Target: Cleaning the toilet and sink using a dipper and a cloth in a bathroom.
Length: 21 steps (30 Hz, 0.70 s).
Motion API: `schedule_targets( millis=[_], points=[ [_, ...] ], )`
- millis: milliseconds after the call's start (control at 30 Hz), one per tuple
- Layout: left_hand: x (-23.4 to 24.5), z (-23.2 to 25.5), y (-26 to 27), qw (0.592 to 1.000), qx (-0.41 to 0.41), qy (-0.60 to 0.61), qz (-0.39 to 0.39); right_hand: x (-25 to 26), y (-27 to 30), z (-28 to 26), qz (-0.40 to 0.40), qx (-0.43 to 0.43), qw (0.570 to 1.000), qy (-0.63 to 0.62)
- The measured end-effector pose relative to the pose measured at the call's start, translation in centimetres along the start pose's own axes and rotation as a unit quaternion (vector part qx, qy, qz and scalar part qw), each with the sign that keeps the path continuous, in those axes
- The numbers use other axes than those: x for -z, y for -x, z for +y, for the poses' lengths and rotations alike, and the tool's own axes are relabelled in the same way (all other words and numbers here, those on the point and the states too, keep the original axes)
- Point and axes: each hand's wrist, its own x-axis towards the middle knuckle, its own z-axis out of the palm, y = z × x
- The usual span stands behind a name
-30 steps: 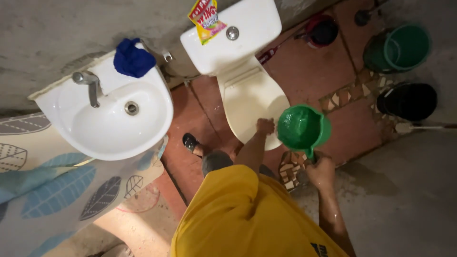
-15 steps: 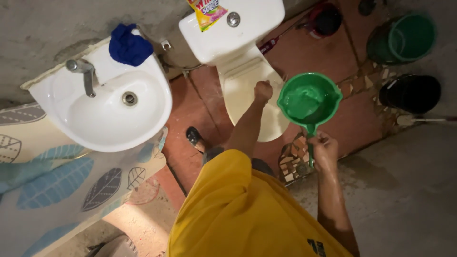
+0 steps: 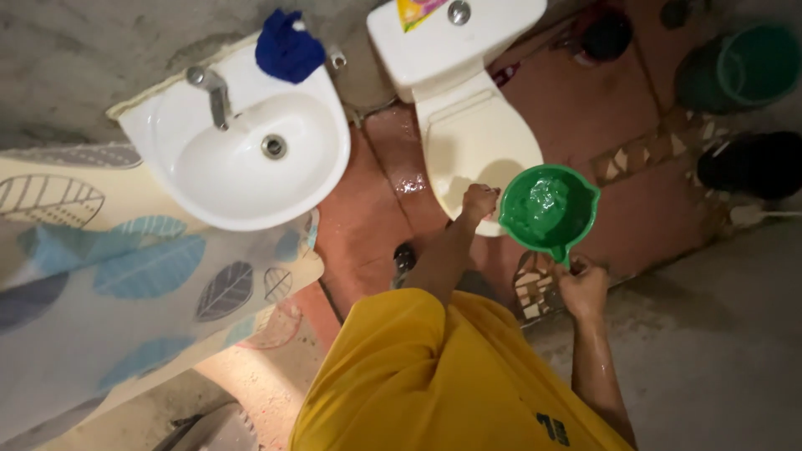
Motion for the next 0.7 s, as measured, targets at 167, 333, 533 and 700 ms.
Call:
schedule_targets(
  millis=[167,333,533,700],
  points=[
    [0.8,-5.3,4.4,0.985,-0.096,-0.145,0.008,-1.9,3.7,2.4,0.006,0.023,1.000,0.013],
    [3.9,-9.9,9.4,0.984,0.129,0.123,0.025,-3.2,7.3,-0.7,-0.040,-0.040,0.991,0.124],
    [6.4,-12.0,12.4,0.933,0.138,0.331,0.021,-7.0,10.4,-4.1,-0.043,0.114,0.989,0.080],
    [9.6,-10.3,16.0,0.938,0.077,0.303,0.147,-11.8,9.8,-8.9,-0.052,0.165,0.967,0.188]
  ],
)
